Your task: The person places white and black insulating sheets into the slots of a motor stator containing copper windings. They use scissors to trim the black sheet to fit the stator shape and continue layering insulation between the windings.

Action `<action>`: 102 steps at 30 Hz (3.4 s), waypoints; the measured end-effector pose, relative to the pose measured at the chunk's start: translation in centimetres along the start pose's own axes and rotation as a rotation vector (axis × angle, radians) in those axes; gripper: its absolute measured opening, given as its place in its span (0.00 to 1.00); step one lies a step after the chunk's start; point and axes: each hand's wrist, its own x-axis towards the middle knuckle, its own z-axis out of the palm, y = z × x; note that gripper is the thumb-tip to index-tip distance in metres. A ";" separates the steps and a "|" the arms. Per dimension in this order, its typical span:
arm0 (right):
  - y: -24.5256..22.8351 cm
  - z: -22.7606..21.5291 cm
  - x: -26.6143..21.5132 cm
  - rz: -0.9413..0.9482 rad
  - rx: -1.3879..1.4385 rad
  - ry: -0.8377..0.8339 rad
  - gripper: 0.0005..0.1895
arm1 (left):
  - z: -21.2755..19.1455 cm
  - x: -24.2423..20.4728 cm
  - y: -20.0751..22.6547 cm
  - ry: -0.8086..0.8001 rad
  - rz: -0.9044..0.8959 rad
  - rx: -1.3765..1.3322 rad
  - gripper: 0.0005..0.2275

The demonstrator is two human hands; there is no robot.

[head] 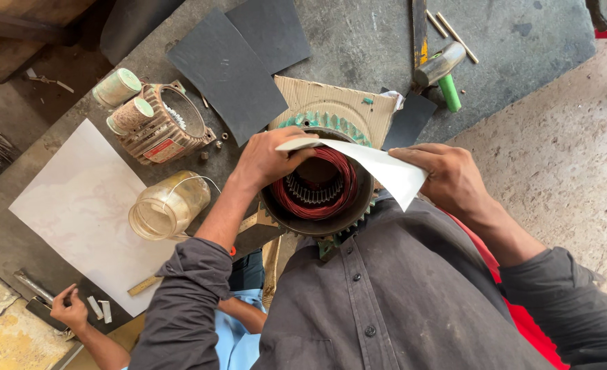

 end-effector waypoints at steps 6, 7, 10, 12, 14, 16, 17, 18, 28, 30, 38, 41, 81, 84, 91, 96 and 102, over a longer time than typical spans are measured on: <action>-0.5 0.4 -0.3 0.029 0.029 -0.046 0.18 | 0.5 -0.8 0.1 0.039 0.141 0.161 0.06; -0.4 0.4 -0.4 0.048 0.035 -0.056 0.17 | 0.5 -0.9 0.1 0.048 0.166 0.174 0.06; -0.3 0.8 -0.5 0.080 0.017 -0.064 0.17 | 0.1 -0.7 0.1 0.057 0.229 0.225 0.05; 0.0 1.4 -0.4 0.088 0.006 -0.065 0.17 | -0.2 -0.6 0.0 0.044 0.246 0.266 0.04; 0.4 2.2 -0.2 0.094 0.012 -0.068 0.17 | -0.4 -0.8 -0.2 0.048 0.254 0.272 0.04; 0.8 3.1 0.1 0.027 -0.047 -0.048 0.16 | -0.9 -1.6 -0.5 0.042 0.218 0.264 0.04; 1.1 3.5 0.3 -0.005 -0.080 -0.035 0.16 | -1.0 -2.0 -0.7 0.040 0.184 0.252 0.04; 1.2 3.8 0.4 -0.013 -0.085 -0.035 0.17 | -1.0 -2.3 -0.8 0.037 0.150 0.239 0.04; 0.4 6.9 -0.9 -0.022 -0.158 0.117 0.22 | 1.6 -4.1 -1.0 0.259 0.063 0.236 0.05; 0.1 7.0 -1.4 -0.017 -0.186 0.096 0.22 | 1.8 -4.8 -0.9 0.250 0.121 0.264 0.06; 0.3 7.0 0.4 -0.137 -0.185 0.032 0.21 | 1.1 -6.9 -1.6 0.189 0.164 0.378 0.07; 0.8 7.2 1.0 -0.107 -0.184 -0.029 0.21 | 1.2 -7.1 -1.6 0.216 0.084 0.323 0.08; -5.6 -4.0 17.2 0.081 -0.345 -0.692 0.26 | 7.1 -10.0 0.6 0.586 -0.170 0.286 0.19; -8.6 2.4 18.7 0.117 -0.402 -0.998 0.32 | 6.7 -10.2 0.7 0.610 -0.086 0.172 0.20; -7.6 9.5 15.9 0.375 -0.568 -1.028 0.44 | 6.5 -9.7 -0.4 0.610 -0.035 0.176 0.15; -4.4 10.2 14.4 0.282 -0.564 -0.977 0.44 | 7.6 -9.5 -0.4 0.668 -0.085 0.252 0.13; -3.0 10.5 14.2 0.465 -0.432 -0.910 0.45 | 6.9 -8.9 0.0 0.702 -0.077 0.246 0.13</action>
